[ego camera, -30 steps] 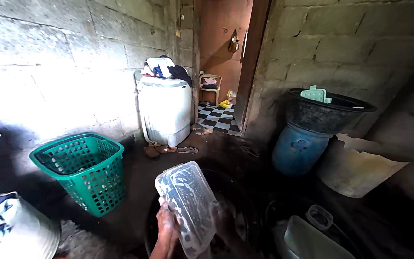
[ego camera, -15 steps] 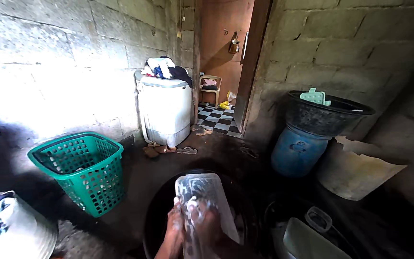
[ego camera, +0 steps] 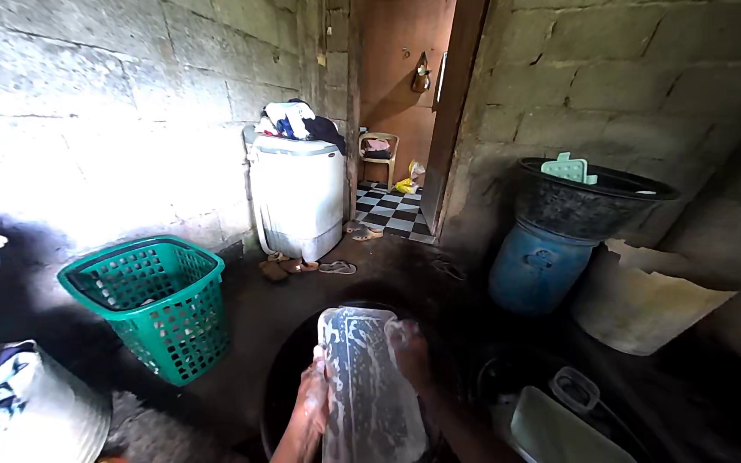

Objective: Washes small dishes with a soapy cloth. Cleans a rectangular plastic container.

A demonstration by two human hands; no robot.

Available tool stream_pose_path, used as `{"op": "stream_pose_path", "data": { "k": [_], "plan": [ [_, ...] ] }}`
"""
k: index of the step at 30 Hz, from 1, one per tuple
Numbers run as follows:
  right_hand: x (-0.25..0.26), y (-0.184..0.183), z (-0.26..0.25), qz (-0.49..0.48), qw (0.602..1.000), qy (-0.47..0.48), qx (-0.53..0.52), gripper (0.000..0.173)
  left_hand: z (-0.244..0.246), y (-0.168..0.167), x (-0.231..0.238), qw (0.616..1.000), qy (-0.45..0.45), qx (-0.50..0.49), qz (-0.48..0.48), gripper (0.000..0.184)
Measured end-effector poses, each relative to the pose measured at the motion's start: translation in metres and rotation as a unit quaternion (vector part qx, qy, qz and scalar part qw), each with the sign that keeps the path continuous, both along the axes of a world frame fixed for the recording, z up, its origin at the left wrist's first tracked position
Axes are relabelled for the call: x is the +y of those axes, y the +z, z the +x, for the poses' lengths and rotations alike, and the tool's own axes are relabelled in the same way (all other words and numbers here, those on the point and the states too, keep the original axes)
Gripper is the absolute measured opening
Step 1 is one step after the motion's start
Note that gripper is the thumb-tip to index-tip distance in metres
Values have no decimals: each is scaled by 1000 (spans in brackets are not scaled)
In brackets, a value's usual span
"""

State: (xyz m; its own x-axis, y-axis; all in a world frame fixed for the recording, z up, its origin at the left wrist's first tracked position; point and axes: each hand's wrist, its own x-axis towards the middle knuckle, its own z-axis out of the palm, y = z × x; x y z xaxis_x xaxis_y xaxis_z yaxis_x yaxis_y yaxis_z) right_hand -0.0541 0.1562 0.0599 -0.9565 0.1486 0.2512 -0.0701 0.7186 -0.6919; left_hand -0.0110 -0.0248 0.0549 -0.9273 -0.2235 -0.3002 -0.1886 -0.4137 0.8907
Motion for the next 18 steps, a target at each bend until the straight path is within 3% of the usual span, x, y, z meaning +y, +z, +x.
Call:
{"op": "stream_pose_path", "data": {
  "k": [2, 5, 7, 10, 13, 15, 18],
  "plan": [
    [-4, -27, 28, 3, 997, 45, -56, 44, -5, -2, -7, 999, 40, 4, 12, 44],
    [-10, -73, 67, -30, 994, 91, -53, 39, -12, -6, -17, 996, 87, 5, 9, 44],
    [-7, -81, 64, -52, 993, 88, -58, 37, -11, -8, -16, 997, 81, -1, 5, 43],
    [2, -58, 22, -93, 993, 15, -66, 40, -1, -4, -2, 999, 24, -6, -27, 42],
    [-6, 1, -9, -80, 991, -54, -98, 44, 10, -6, 17, 994, -59, -21, -85, 50],
    [-25, 27, -10, -58, 994, -34, -85, 43, 7, -15, 26, 993, -68, -19, -92, 53],
    [-58, 28, 28, -12, 997, 77, -19, 41, 3, -23, 28, 998, -20, -12, -50, 47]
  ]
}}
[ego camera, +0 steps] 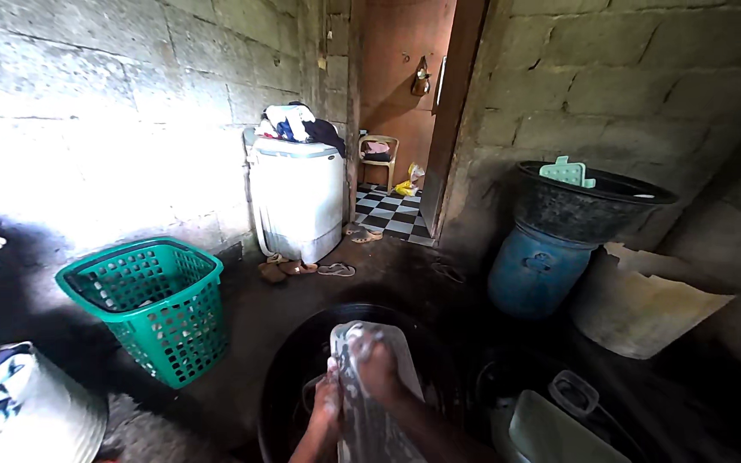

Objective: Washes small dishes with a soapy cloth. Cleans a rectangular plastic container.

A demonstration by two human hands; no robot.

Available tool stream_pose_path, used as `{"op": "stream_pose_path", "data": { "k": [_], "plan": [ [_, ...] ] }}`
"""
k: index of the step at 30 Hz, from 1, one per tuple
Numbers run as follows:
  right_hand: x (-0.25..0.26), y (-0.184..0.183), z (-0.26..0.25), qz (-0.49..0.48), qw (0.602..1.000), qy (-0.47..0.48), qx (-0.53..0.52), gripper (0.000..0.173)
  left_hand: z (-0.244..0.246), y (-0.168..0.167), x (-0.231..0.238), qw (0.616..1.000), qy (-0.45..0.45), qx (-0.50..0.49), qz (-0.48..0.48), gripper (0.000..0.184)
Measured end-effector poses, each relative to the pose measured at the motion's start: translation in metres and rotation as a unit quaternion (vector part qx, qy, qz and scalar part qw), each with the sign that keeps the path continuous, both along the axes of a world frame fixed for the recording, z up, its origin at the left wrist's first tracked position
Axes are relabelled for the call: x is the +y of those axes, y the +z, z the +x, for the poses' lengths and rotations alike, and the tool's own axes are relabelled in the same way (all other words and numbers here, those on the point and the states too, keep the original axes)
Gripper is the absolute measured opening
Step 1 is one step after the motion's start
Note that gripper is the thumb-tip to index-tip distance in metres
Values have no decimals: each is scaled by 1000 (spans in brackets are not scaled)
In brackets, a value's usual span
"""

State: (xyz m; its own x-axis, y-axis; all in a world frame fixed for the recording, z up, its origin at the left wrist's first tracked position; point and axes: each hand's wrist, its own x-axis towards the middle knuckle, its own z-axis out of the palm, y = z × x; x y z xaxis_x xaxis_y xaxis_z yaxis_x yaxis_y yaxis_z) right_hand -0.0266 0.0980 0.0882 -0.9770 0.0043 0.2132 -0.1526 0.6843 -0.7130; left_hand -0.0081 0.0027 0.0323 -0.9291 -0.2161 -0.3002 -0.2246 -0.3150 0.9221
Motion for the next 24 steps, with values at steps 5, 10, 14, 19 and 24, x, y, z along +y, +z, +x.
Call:
{"op": "stream_pose_path", "data": {
  "k": [5, 10, 14, 19, 24],
  "plan": [
    [-19, -48, 72, 65, 979, 93, 168, 27, -16, -2, -30, 985, 118, 63, 113, 43],
    [30, -96, 51, 37, 979, 60, 191, 34, -17, 14, -44, 984, 155, 28, 78, 47],
    [63, -55, -8, 27, 993, -73, -88, 45, -11, 18, -43, 987, 109, 34, 112, 50],
    [48, 6, -42, 48, 973, -190, -118, 45, 4, 30, -17, 999, -6, -1, 40, 44],
    [-2, -14, 9, -9, 999, -9, 30, 43, -5, 15, -15, 999, 27, -8, 47, 46]
  ]
}}
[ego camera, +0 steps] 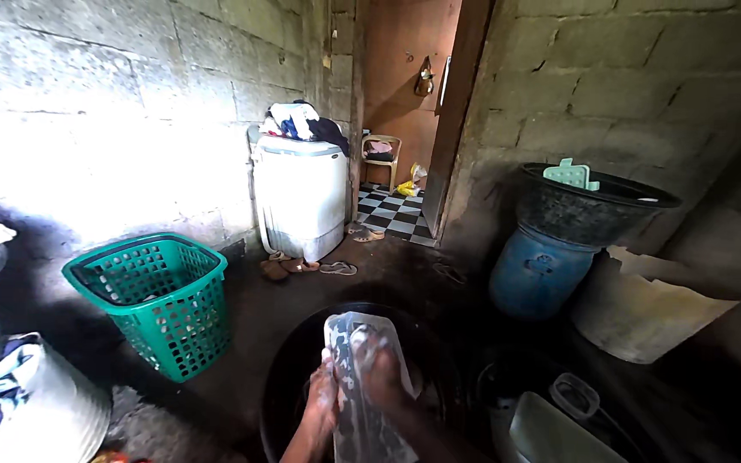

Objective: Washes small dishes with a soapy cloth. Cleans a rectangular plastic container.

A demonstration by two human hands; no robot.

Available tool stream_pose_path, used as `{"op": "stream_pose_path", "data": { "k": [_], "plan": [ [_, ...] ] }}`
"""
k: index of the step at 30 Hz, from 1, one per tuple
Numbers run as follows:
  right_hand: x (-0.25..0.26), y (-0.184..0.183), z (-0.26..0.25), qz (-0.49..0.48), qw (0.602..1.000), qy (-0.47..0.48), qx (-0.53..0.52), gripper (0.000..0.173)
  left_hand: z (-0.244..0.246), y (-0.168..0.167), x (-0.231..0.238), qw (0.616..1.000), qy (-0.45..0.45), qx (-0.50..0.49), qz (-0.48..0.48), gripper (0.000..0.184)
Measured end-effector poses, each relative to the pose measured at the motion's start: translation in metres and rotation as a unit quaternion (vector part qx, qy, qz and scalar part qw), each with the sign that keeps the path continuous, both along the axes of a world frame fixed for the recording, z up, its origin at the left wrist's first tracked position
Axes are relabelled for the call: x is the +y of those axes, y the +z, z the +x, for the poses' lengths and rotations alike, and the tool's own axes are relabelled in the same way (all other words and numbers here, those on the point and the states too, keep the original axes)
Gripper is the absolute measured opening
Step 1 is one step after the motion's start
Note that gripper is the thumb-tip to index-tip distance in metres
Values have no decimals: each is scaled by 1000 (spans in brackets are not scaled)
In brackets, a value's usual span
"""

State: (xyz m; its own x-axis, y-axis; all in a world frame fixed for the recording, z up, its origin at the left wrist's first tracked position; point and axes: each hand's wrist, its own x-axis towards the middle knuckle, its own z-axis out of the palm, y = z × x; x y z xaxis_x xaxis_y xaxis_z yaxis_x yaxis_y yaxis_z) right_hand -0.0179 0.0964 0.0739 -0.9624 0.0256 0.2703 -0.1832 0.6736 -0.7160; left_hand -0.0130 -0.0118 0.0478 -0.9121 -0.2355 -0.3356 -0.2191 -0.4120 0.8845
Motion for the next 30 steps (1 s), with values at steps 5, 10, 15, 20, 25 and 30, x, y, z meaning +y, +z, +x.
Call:
{"op": "stream_pose_path", "data": {
  "k": [5, 10, 15, 20, 25, 30],
  "plan": [
    [-1, -53, 70, 109, 969, 165, 147, 28, -17, -7, -39, 993, 120, 15, 2, 46],
    [3, -74, 71, 172, 939, 165, 248, 21, -13, -4, -34, 991, 125, 26, -25, 47],
    [-23, -5, 22, 106, 975, -15, 195, 31, 5, 4, -3, 995, 20, 47, -89, 45],
    [-7, 38, -18, -1, 996, -83, 31, 36, 10, -1, 10, 988, -45, 27, -143, 45],
    [-21, -12, 50, 113, 993, 4, 20, 36, -1, -12, -4, 994, 8, 19, -110, 49],
    [-1, 6, 21, 86, 994, -18, 63, 39, 13, -2, 2, 987, -63, 26, -144, 46]
  ]
}}
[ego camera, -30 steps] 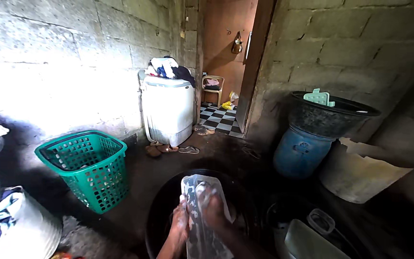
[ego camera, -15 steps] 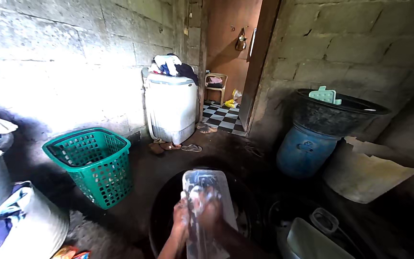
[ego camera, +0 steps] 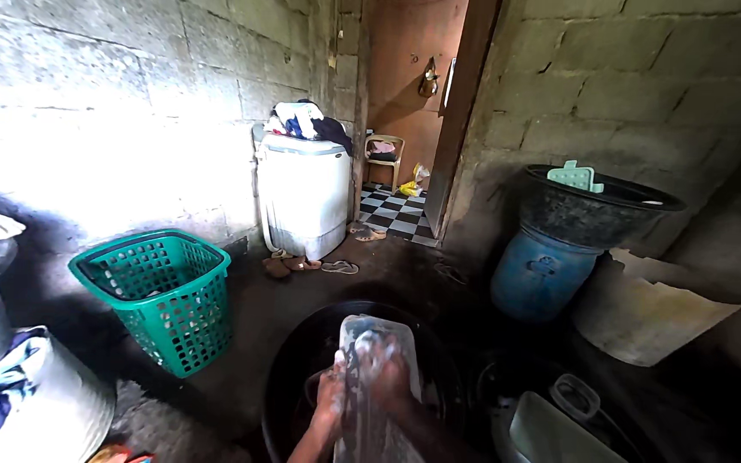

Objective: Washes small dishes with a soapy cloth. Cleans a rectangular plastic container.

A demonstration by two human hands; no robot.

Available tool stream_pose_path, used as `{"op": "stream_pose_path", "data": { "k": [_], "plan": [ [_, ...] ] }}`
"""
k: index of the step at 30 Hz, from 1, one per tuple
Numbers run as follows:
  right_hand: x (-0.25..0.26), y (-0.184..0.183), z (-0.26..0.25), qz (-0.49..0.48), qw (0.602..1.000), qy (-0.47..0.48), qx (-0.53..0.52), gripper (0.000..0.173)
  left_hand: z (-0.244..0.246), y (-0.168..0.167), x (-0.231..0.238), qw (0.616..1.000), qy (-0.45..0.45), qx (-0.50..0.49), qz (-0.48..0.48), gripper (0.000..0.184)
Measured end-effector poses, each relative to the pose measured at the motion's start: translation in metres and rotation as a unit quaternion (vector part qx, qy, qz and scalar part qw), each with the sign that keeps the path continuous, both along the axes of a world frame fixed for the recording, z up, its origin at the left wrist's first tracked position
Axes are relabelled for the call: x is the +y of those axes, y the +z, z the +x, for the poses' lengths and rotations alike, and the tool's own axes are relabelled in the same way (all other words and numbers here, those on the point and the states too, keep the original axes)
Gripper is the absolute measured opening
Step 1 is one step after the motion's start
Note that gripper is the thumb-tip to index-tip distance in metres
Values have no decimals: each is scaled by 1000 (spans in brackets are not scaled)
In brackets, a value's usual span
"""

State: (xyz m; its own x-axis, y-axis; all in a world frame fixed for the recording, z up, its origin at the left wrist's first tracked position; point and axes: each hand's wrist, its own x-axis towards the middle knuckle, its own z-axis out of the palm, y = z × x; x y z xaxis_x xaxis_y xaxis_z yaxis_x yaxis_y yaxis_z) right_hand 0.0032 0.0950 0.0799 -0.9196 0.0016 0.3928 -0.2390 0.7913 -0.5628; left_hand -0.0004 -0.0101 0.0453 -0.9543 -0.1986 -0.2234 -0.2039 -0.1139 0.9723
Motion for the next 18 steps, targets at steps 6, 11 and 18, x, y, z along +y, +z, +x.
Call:
{"op": "stream_pose_path", "data": {
  "k": [6, 11, 18],
  "plan": [
    [67, 12, -67, -104, 979, -149, -90, 41, 7, 29, 0, 995, 35, 9, 93, 43],
    [66, -73, -13, -148, 971, -94, -164, 43, -9, 23, -16, 981, 122, 45, 146, 45],
    [-17, -59, 47, -168, 986, -14, -5, 35, -11, 5, -13, 994, 104, 40, 15, 39]
  ]
}}
